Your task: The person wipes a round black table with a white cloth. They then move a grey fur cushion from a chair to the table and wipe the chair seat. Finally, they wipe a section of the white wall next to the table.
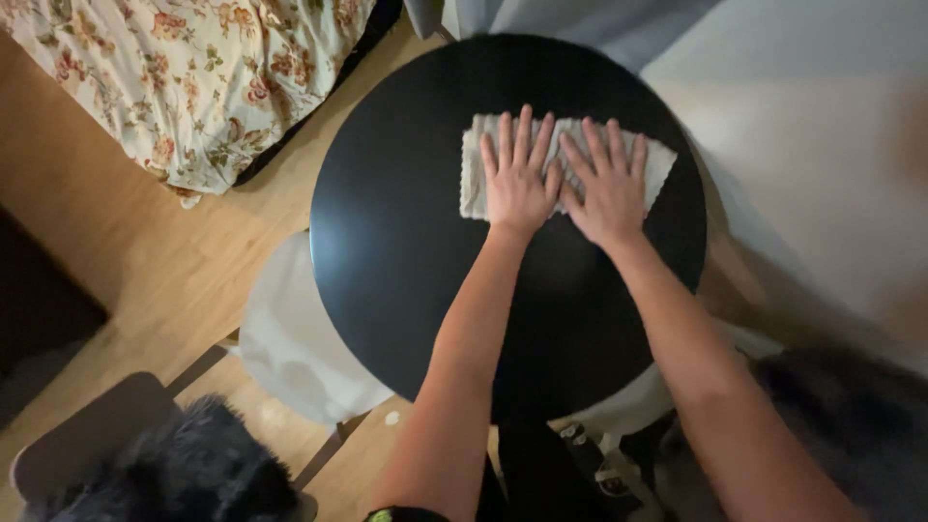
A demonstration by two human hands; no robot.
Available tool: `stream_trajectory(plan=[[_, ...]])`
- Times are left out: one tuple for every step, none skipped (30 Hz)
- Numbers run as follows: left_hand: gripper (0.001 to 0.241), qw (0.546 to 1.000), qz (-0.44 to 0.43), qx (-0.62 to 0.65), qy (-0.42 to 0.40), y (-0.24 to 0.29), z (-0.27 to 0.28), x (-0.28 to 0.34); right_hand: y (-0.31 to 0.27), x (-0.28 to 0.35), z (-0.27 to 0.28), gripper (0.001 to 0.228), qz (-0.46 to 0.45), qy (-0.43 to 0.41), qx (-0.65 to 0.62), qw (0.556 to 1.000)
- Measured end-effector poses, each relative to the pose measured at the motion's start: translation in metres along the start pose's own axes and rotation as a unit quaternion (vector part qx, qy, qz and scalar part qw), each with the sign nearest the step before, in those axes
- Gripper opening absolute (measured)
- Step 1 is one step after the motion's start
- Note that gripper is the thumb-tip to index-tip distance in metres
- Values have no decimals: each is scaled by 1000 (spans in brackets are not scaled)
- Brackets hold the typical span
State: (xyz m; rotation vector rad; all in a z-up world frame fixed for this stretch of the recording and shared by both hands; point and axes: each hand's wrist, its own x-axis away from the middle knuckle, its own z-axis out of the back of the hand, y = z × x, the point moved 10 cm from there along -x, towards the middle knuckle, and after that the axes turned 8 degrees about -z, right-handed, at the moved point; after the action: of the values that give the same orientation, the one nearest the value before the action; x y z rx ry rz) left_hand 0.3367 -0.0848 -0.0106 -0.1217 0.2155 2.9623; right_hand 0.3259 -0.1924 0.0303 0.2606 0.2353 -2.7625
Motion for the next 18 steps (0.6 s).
stream_trajectory(plan=[[64,1000,-3,-1,-1,5,3,19,-6,18,2,73,-3,0,0,1000],[64,1000,-7,22,5,8,7,36,-11,34,3,75,-11,-5,7,1000],[64,999,-11,44,12,11,12,53,-17,50,4,77,-19,-10,14,1000],[64,999,-13,43,11,15,14,73,-25,70,10,77,-22,-10,13,1000],[64,998,-19,61,9,19,14,93,-33,90,13,78,-29,-24,13,999],[65,997,-24,79,8,23,17,112,-41,108,18,79,-36,-37,14,999],[65,997,-27,78,9,27,17,135,-47,132,17,79,-38,-34,14,999],[65,996,-36,84,-14,31,11,157,-52,156,12,83,-42,-44,23,998],[66,994,-46,89,-37,36,5,178,-57,178,7,87,-47,-53,31,997],[66,994,-46,88,-36,39,11,201,-66,197,16,87,-47,-51,30,997],[67,993,-50,95,-49,44,13,224,-78,215,28,79,-35,-36,21,999],[68,991,-54,102,-61,48,15,245,-89,231,38,72,-23,-21,12,999],[68,992,-55,100,-59,53,18,259,-87,248,38,72,-23,-18,11,1000],[66,992,-64,105,-43,59,24,273,-89,263,36,69,-13,-16,-6,1000],[64,991,-73,110,-26,64,28,285,-90,278,34,65,-3,-13,-22,1000],[64,991,-75,110,-25,66,26,287,-86,282,35,65,-5,-12,-21,1000],[65,993,-81,88,-16,68,26,288,-83,285,35,66,1,-17,-26,1000],[66,994,-85,66,-8,70,26,292,-81,290,35,67,8,-24,-32,999]])
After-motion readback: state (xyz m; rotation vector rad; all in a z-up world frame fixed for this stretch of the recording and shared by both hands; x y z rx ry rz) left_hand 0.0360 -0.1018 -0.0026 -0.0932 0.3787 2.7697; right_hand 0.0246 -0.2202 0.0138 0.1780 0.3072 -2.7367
